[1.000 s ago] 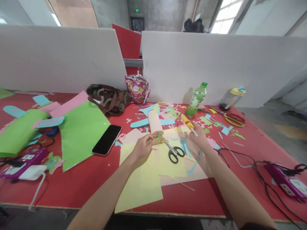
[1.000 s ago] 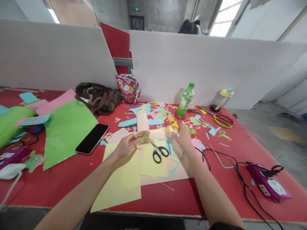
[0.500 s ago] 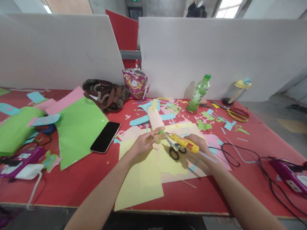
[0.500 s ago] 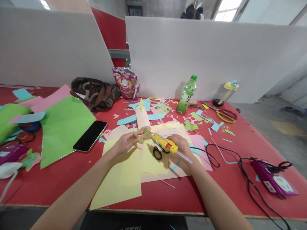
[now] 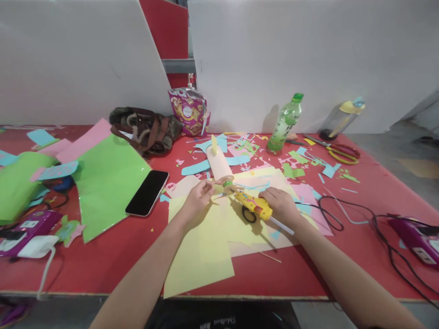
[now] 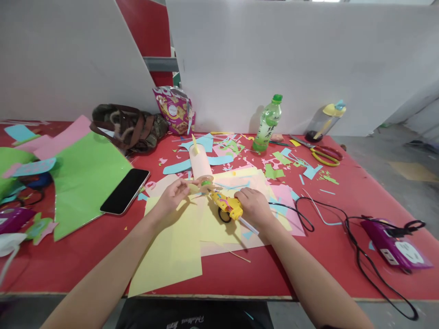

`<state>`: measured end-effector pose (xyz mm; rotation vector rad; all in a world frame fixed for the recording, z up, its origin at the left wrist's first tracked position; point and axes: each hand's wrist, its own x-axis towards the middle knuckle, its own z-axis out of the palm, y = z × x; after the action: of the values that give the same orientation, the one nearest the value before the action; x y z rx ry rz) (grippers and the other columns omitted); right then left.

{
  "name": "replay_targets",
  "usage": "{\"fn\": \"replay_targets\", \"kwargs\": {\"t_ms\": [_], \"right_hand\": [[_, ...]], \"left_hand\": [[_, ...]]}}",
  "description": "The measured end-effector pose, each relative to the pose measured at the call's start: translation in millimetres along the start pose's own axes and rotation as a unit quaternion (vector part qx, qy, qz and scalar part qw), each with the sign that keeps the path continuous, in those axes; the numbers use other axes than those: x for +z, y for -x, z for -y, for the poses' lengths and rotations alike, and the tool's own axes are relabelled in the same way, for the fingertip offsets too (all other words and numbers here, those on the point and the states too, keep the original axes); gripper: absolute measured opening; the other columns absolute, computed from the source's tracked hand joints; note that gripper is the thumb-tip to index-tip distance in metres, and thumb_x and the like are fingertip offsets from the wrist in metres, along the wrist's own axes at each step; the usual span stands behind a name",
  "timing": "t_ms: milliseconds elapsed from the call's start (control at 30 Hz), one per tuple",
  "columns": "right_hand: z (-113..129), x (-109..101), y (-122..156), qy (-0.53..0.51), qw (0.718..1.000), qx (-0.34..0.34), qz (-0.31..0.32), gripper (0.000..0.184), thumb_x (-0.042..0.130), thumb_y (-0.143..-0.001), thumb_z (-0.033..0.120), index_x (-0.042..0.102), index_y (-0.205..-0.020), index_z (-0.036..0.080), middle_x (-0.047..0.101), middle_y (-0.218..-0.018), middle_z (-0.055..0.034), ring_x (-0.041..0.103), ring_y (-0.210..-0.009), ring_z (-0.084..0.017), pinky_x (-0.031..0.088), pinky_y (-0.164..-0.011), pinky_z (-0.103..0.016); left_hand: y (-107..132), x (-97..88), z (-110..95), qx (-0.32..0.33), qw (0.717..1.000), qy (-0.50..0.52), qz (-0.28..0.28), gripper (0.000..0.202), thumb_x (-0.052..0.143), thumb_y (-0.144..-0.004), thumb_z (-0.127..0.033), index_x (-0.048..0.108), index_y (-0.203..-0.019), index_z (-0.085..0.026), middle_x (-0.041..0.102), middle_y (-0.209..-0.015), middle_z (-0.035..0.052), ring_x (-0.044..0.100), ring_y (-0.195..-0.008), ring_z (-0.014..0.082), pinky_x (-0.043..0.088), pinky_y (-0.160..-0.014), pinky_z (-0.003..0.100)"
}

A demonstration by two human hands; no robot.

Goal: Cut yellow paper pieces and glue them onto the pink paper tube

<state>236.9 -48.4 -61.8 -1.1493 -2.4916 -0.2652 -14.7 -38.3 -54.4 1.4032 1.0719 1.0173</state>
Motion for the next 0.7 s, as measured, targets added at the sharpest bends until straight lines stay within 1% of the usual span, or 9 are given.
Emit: {"fn": "replay_targets", "kwargs": {"t_ms": [100,233,433,600,700], "right_hand": [[-1.9,1.6,1.1,0.000,1.000,0.001,0.001,0.016,0.040,-0.079,0.017,0.055,-0.074,0.015,0.056,-0.062,-0.0047,0.048,-0.059,-0.014,0.034,-0.055,-0.023],[-3.5,3.7,1.8,0.005,1.000,-0.005,-0.012,0.015,0.041,-0.077,0.016,0.055,-0.072,0.014,0.055,-0.060,-0.0044,0.046,-0.057,-0.014,0.034,-0.054,-0.022],[-1.1,4.6,0.8,0.008,1.000,0.022,0.010,0.017,0.039,-0.078,0.016,0.055,-0.071,0.015,0.053,-0.063,-0.0048,0.046,-0.059,-0.015,0.034,-0.055,-0.023],[1.2,5.4,0.1,0.007,1.000,0.019,0.003,0.016,0.040,-0.078,0.018,0.054,-0.070,0.015,0.049,-0.063,-0.0042,0.042,-0.057,-0.014,0.031,-0.052,-0.023],[0.4,6.4,0.7,0.006,1.000,0.021,0.009,0.016,0.040,-0.077,0.018,0.053,-0.070,0.016,0.049,-0.064,-0.0041,0.042,-0.057,-0.014,0.030,-0.052,-0.023]], "left_hand": [[1.0,1.8,-2.6,-0.011,1.000,0.008,-0.013,0.018,0.047,-0.078,-0.035,0.045,-0.079,-0.018,0.059,-0.108,0.0104,0.056,-0.097,0.0194,0.046,-0.077,0.032],[0.8,1.5,-1.1,-0.011,1.000,-0.004,-0.024,0.018,0.048,-0.076,-0.035,0.045,-0.077,-0.018,0.062,-0.098,0.0078,0.057,-0.090,0.0177,0.046,-0.076,0.031],[0.3,-0.4,1.3,-0.002,0.998,-0.055,-0.040,0.014,0.047,-0.077,-0.032,0.046,-0.077,-0.018,0.059,-0.080,0.0020,0.057,-0.078,0.0141,0.047,-0.071,0.027],[0.4,0.1,-1.1,-0.011,0.996,-0.077,-0.047,0.015,0.046,-0.077,-0.033,0.048,-0.077,-0.018,0.056,-0.075,0.0005,0.055,-0.074,0.0136,0.048,-0.064,0.025],[1.1,0.9,-2.3,-0.007,0.996,-0.073,-0.048,0.013,0.046,-0.077,-0.031,0.048,-0.076,-0.018,0.055,-0.073,-0.0004,0.055,-0.073,0.0128,0.049,-0.064,0.024]]}}
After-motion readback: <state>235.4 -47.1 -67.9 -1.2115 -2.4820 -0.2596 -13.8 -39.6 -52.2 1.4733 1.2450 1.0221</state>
